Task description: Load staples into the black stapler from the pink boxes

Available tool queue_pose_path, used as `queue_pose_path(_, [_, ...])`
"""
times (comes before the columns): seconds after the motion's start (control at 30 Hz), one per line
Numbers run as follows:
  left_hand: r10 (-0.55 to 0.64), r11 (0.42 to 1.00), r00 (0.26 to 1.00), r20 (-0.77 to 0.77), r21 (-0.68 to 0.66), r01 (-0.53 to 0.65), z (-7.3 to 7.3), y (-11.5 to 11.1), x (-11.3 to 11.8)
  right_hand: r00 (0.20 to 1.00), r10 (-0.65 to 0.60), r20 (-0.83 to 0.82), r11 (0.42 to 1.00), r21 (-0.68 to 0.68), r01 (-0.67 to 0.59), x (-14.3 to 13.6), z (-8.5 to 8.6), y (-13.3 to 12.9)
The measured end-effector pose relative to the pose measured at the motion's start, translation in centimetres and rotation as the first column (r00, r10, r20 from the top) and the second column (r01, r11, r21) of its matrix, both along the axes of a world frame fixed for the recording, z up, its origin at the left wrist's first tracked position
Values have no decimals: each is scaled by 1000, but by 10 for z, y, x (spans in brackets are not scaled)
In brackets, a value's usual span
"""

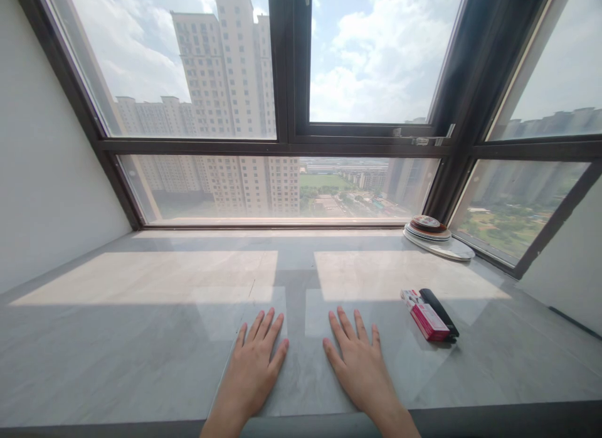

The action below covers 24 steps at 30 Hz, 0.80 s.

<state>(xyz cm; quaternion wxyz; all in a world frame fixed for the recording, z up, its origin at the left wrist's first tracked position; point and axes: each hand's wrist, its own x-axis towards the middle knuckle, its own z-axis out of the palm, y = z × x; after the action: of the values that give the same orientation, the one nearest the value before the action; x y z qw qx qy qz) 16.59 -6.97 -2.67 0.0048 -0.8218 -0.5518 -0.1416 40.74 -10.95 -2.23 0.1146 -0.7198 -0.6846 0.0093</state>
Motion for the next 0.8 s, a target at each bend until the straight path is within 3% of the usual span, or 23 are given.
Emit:
queue_pose_path(0.6, [4, 1000, 999, 51, -6, -4, 0, -1, 0, 998, 9, -60, 1000, 12, -9, 1, -1, 1])
queue_pose_path(0.7, [-1, 1000, 999, 44, 0, 1, 1, -1, -1, 973, 78, -218, 997, 7, -78, 7, 6, -3])
queue_pose_path(0.8, [-4, 1000, 999, 34, -5, 4, 1, -2, -1, 831, 238, -502, 966, 35, -256, 23, 20, -16])
